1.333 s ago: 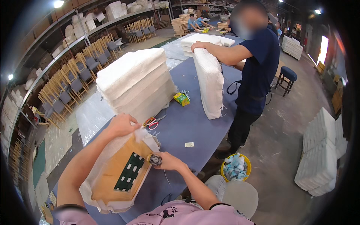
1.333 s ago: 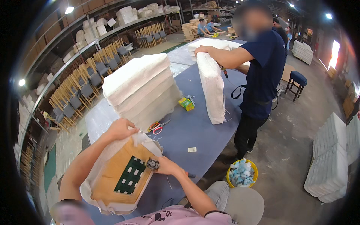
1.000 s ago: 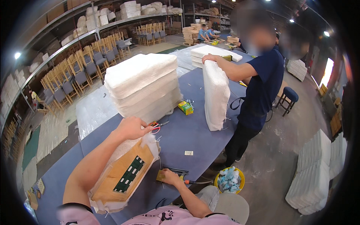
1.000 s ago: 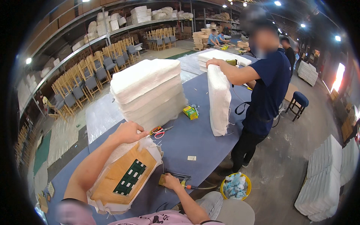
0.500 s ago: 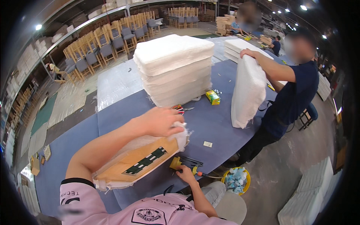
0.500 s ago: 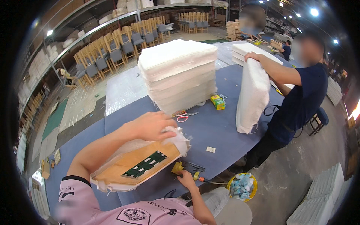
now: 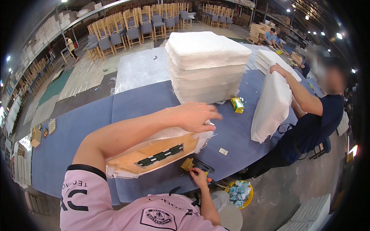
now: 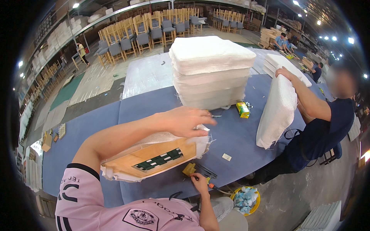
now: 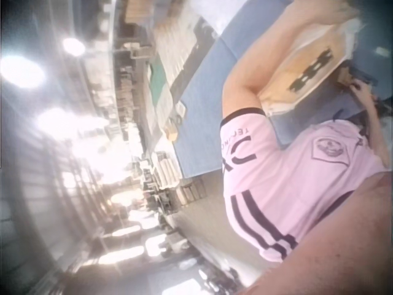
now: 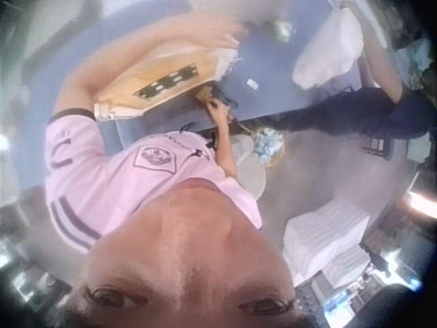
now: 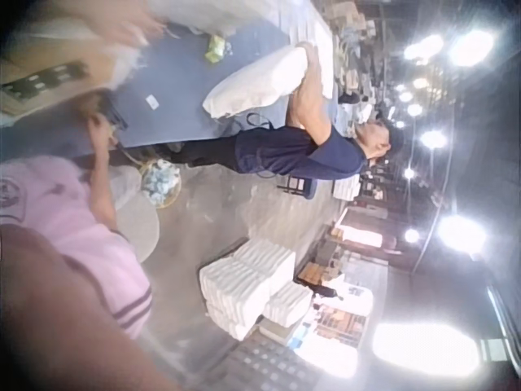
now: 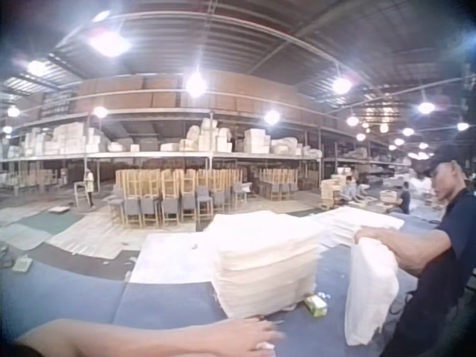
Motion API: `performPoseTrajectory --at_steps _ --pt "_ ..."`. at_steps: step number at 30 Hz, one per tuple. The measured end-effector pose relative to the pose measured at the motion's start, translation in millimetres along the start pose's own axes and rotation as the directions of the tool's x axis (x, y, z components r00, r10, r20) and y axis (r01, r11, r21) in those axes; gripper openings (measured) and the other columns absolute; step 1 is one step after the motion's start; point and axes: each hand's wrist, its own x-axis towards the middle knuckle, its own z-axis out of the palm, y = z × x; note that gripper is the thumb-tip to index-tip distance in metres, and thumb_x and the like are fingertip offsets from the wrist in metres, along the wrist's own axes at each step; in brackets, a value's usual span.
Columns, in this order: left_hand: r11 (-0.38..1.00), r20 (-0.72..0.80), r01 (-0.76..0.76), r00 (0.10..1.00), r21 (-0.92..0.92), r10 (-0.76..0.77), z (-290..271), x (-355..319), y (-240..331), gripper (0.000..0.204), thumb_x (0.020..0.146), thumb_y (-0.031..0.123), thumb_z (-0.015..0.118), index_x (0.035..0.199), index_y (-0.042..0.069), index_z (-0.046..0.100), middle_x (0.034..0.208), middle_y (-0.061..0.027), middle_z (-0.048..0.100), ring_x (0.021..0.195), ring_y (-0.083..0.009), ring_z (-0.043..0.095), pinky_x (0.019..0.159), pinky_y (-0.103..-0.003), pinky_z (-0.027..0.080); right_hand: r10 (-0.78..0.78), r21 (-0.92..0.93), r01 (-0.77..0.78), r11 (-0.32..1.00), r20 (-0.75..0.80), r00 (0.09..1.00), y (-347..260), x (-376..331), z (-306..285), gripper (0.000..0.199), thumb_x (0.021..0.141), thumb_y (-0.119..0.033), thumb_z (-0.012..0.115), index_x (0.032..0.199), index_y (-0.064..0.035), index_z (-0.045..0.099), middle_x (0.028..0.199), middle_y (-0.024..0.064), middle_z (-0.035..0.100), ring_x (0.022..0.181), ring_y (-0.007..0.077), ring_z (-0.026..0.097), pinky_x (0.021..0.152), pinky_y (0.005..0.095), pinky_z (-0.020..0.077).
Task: The person wraps white fabric around a rectangular cushion frame and secures it using a staple gun. They repeatedly pull the fabric taut, staple it to the wooden frame, and flip the cushion to work on different sides.
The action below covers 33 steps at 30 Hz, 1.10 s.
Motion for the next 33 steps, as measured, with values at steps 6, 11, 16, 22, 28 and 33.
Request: performPoseTrajectory --at_steps 6,11,16,22,28,33 --pt "0.912 -0.677 -0.392 0.638 0.124 0.366 -59.8 4.7 60.6 0.061 0.078 0.009 0.086 0.134 0.018 0.063 0.141 -0.011 0.058 0.124 -0.0375 0.06 0.102 -0.052 0.05 -0.03 -0.026 0.03 0.999 -0.025 0.999 0.1 -2.4 -2.7 0.018 0.093 -0.017 0.072 0.106 -0.0046 0.076 0.096 0.0058 0.076 0.085 0.0141 0.069 0.079 0.0304 0.0532" --pt "0.832 -0.666 -0.463 0.52 0.307 0.535 -99.8 -45.3 123.3 0.051 0.082 0.015 0.084 0.128 0.021 0.065 0.137 -0.0092 0.058 0.124 -0.0349 0.059 0.104 -0.055 0.049 0.047 0.084 -0.043 0.996 -0.047 0.998 0.2 -9.0 -5.9 0.019 0.093 -0.016 0.07 0.107 -0.005 0.076 0.103 0.0104 0.076 0.09 0.022 0.072 0.081 0.0333 0.0556" --pt "0.82 -0.639 -0.379 0.514 0.428 0.571 -122.1 -90.8 151.6 0.046 0.082 0.016 0.084 0.124 0.021 0.067 0.134 -0.0082 0.06 0.122 -0.0325 0.06 0.105 -0.055 0.049 0.027 0.058 -0.027 0.998 0.003 1.0 -11.5 -2.8 0.2 0.018 0.092 -0.013 0.071 0.106 -0.0037 0.076 0.101 0.0075 0.077 0.089 0.0172 0.07 0.082 0.0303 0.0535" --pt "0.883 -0.641 -0.146 0.637 0.447 0.429 -141.7 -103.9 139.9 0.041 0.082 0.017 0.084 0.12 0.021 0.068 0.129 -0.007 0.062 0.12 -0.0297 0.062 0.105 -0.055 0.049 0.04 0.059 -0.039 0.997 -0.013 0.999 -10.6 -5.3 -3.4 0.017 0.092 -0.012 0.071 0.106 -0.0034 0.076 0.099 0.0064 0.077 0.087 0.0148 0.069 0.08 0.0289 0.0531" --pt "0.902 -0.651 -0.064 0.671 0.427 0.355 -154.5 -101.0 145.3 0.036 0.082 0.018 0.083 0.116 0.021 0.07 0.125 -0.0059 0.064 0.117 -0.0268 0.063 0.106 -0.055 0.049 0.048 0.046 -0.048 0.998 -0.004 0.999 -8.1 -4.6 -3.1 0.018 0.093 -0.013 0.07 0.107 -0.0029 0.076 0.097 0.0079 0.076 0.087 0.015 0.07 0.081 0.0299 0.0545" --pt "0.91 -0.534 -0.147 0.769 0.388 0.351 -152.5 -51.6 159.1 0.032 0.082 0.019 0.083 0.112 0.021 0.071 0.122 -0.0049 0.065 0.115 -0.0244 0.064 0.106 -0.055 0.049 0.005 0.022 -0.006 1.0 0.024 1.0 -34.2 -0.7 -1.7 0.021 0.095 -0.015 0.07 0.109 -0.0019 0.076 0.103 0.0104 0.076 0.094 0.0183 0.073 0.083 0.0315 0.0566"
